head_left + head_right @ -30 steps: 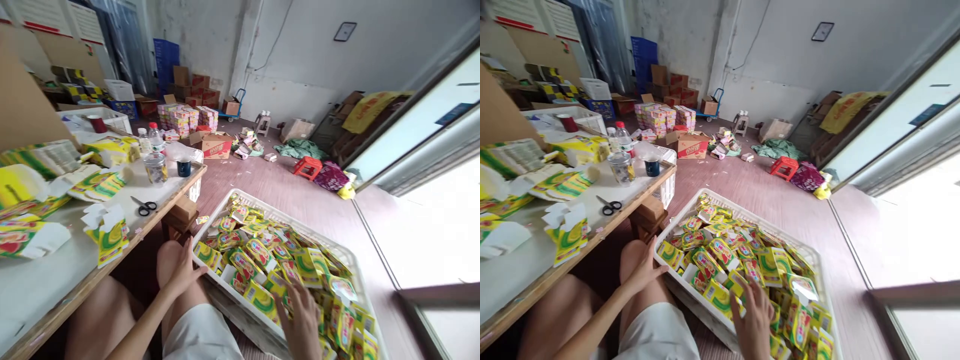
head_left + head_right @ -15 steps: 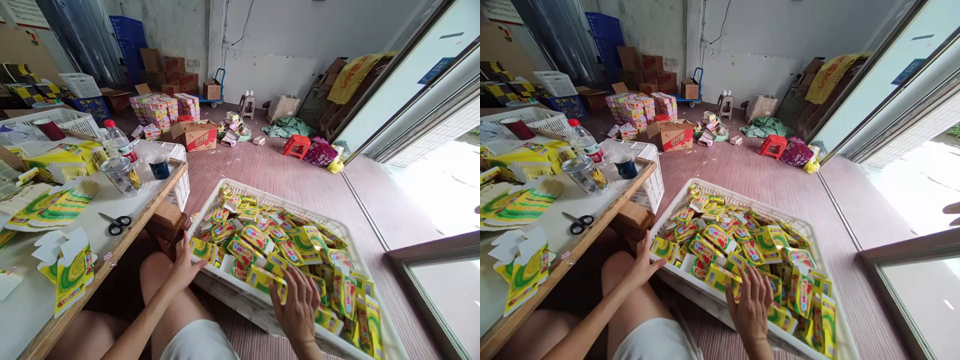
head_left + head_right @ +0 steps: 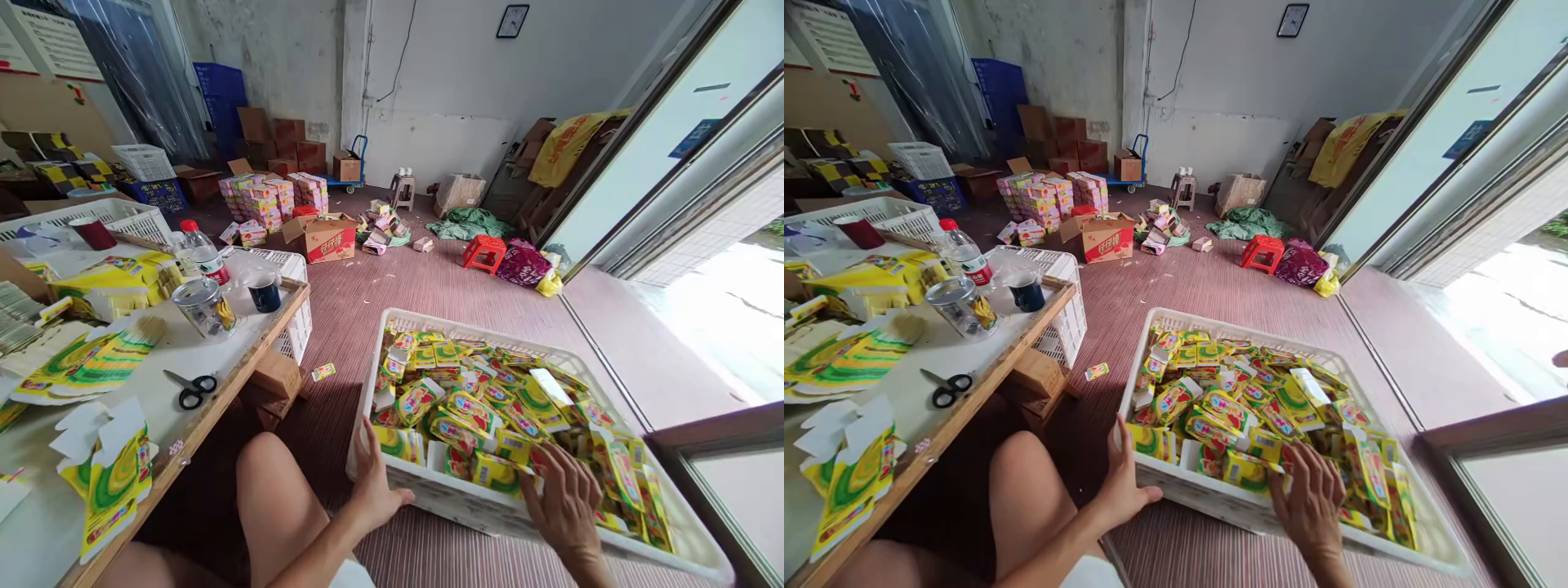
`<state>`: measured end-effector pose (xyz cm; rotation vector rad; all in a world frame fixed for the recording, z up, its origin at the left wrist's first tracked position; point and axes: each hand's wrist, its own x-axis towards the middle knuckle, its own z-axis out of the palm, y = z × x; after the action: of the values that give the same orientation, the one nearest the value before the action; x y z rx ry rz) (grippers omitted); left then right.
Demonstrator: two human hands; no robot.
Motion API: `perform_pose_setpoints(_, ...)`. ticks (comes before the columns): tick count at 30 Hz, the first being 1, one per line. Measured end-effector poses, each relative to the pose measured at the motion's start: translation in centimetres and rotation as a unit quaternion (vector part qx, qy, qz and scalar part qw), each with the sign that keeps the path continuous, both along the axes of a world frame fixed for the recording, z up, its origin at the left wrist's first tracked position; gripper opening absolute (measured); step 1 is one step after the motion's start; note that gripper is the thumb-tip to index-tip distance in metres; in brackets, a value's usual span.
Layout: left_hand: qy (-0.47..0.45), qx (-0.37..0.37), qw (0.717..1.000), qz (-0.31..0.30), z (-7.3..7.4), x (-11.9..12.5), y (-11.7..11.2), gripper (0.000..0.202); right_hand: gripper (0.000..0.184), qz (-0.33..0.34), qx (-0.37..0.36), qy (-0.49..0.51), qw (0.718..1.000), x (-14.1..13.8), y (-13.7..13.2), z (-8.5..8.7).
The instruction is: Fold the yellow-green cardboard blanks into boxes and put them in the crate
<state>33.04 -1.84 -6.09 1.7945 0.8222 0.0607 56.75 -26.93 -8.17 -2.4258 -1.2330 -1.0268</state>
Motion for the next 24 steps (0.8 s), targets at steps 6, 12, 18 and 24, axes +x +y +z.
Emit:
perform_pose_setpoints(6,-0.017,-0.033,0.985,-0.166,2.6,1.0,-0.1,0.14,0.041,-0.055,0.088,0.043,0.994,6.2,-0.3,3.2)
perform_pose_setpoints(12,-0.055,0.111,0.988,-0.094,7.7,-5.1,8.4,0.072,0.033,0.007,0.139,0.114,0.984,-1.5,8.5,2.9)
perform_pose_setpoints(18,-0.034,0.33,0.943,0.02,12.0,-9.5,21.7,0.054,0.023,0.121,0.125,0.29,0.941,-14.5,25.6,-3.8)
perform_pose_setpoints(24,0.021,0.428,0.902,-0.06,9.6,-11.4,27.1,0.067,0.029,0.0,0.03,0.45,0.892,-15.7,37.8,-12.4)
